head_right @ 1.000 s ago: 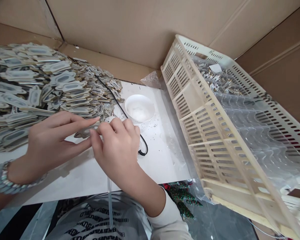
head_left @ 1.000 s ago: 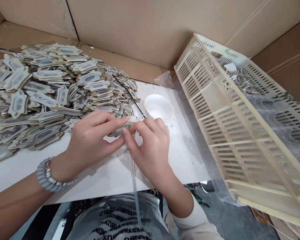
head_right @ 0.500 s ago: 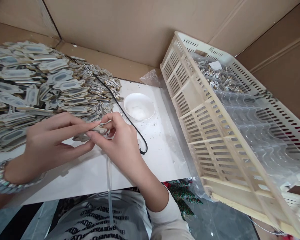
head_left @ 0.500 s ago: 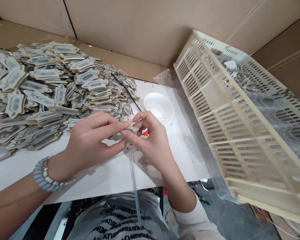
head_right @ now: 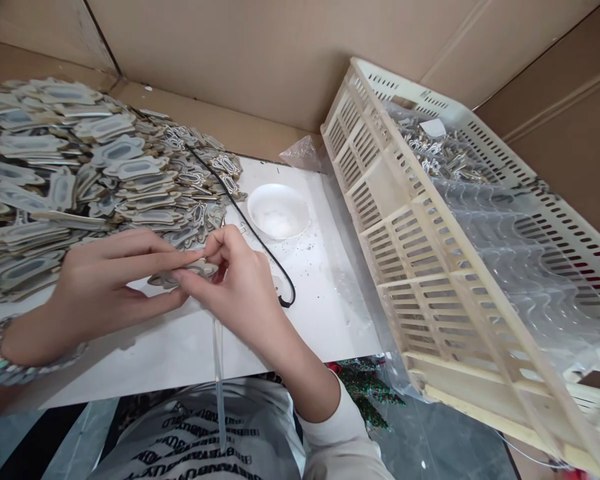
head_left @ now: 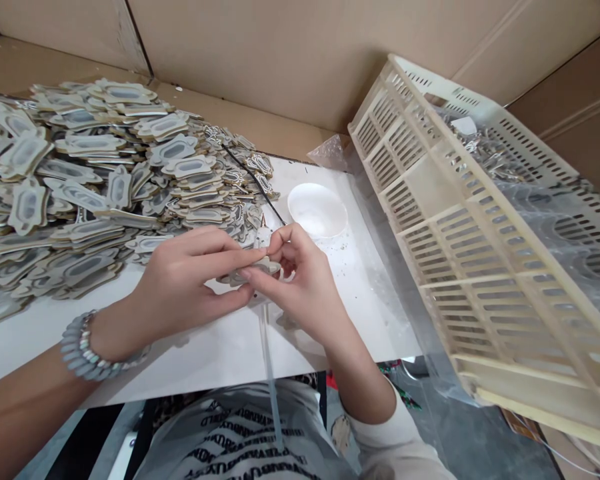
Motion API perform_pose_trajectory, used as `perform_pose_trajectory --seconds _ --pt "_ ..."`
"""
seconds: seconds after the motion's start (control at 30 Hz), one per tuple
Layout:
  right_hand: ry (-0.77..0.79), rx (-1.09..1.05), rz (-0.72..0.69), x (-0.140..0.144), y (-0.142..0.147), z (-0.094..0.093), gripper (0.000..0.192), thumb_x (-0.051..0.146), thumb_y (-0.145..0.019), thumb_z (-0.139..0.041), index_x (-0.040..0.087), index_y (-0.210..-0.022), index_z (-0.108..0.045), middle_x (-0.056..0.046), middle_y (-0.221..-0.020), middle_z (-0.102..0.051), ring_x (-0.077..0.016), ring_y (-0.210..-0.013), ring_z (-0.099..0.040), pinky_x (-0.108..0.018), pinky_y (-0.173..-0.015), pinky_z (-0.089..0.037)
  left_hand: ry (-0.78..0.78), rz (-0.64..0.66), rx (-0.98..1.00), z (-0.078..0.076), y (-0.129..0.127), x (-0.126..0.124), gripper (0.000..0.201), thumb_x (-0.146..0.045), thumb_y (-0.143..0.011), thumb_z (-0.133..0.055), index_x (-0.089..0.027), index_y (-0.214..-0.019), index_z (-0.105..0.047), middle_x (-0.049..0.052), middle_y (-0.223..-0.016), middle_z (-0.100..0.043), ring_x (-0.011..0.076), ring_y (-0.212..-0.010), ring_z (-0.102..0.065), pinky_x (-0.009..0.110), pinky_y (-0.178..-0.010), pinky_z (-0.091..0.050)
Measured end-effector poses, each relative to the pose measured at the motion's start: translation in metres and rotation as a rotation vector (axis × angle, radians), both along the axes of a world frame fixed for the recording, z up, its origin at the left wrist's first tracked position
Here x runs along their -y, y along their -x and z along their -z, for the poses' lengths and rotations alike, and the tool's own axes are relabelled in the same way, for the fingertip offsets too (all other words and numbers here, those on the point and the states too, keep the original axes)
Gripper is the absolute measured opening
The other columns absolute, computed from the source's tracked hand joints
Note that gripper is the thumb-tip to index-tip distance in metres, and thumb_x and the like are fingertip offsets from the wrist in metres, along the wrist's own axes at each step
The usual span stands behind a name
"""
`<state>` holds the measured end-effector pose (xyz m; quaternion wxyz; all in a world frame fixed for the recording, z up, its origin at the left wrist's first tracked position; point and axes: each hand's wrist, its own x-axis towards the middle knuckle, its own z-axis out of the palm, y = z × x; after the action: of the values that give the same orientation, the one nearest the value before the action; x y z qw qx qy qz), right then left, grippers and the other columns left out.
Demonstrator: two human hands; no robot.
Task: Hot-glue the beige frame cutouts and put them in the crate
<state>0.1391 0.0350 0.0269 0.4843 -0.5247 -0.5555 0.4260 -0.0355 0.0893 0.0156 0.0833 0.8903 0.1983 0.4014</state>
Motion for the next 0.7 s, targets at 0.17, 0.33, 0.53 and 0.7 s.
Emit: perform_pose_trajectory --seconds 0.17,0.33,0.53,0.7 --pt "0.099 -0.147 -0.004 -0.001 0.006 0.001 0.035 0.023 -0.072 -0.072 0.026 -0.087 -0.041 0.011 -0.071 -0.056 -0.0076 -0.057 -0.048 -0.021 -0.054 -0.035 -0.032 0.013 -0.006 -0.004 -0.001 -0.002 0.025 -0.017 -0.093 -0.063 -0.028 -0.115 -0.065 -0.001 -0.080 -0.069 0.0124 -0.066 -0.061 0.025 -0.055 -0.051" --pt "0.248 -0.249 -0.024 -0.001 0.011 -0.002 0.045 0.031 -0.071 -0.078 0.028 -0.092 -0.038 0.011 -0.072 -0.064 -0.0049 -0.047 -0.044 -0.019 -0.048 -0.033 -0.020 0.007 -0.018 -0.008 -0.001 -0.001 0.019 -0.019 -0.095 -0.062 -0.027 -0.111 -0.067 0.000 -0.079 -0.069 0.0131 -0.066 -0.062 0.026 -0.054 -0.050" --pt "0.254 -0.323 -0.023 -0.001 0.013 -0.002 0.047 0.024 -0.068 -0.078 0.027 -0.090 -0.037 0.011 -0.071 -0.063 -0.0038 -0.046 -0.044 -0.016 -0.044 -0.031 -0.034 0.016 -0.030 -0.007 0.000 0.000 0.019 -0.021 -0.096 -0.063 -0.025 -0.114 -0.065 0.001 -0.080 -0.069 0.0127 -0.067 -0.060 0.025 -0.054 -0.048" --pt "0.236 -0.301 -0.001 0.000 0.016 -0.001 0.041 0.018 -0.067 -0.071 0.027 -0.089 -0.037 0.013 -0.068 -0.059 -0.0042 -0.046 -0.043 -0.016 -0.044 -0.031 0.013 0.019 -0.020 -0.005 -0.001 0.001 0.020 -0.026 -0.097 -0.062 -0.030 -0.116 -0.063 0.000 -0.082 -0.069 0.0140 -0.067 -0.060 0.027 -0.057 -0.050"
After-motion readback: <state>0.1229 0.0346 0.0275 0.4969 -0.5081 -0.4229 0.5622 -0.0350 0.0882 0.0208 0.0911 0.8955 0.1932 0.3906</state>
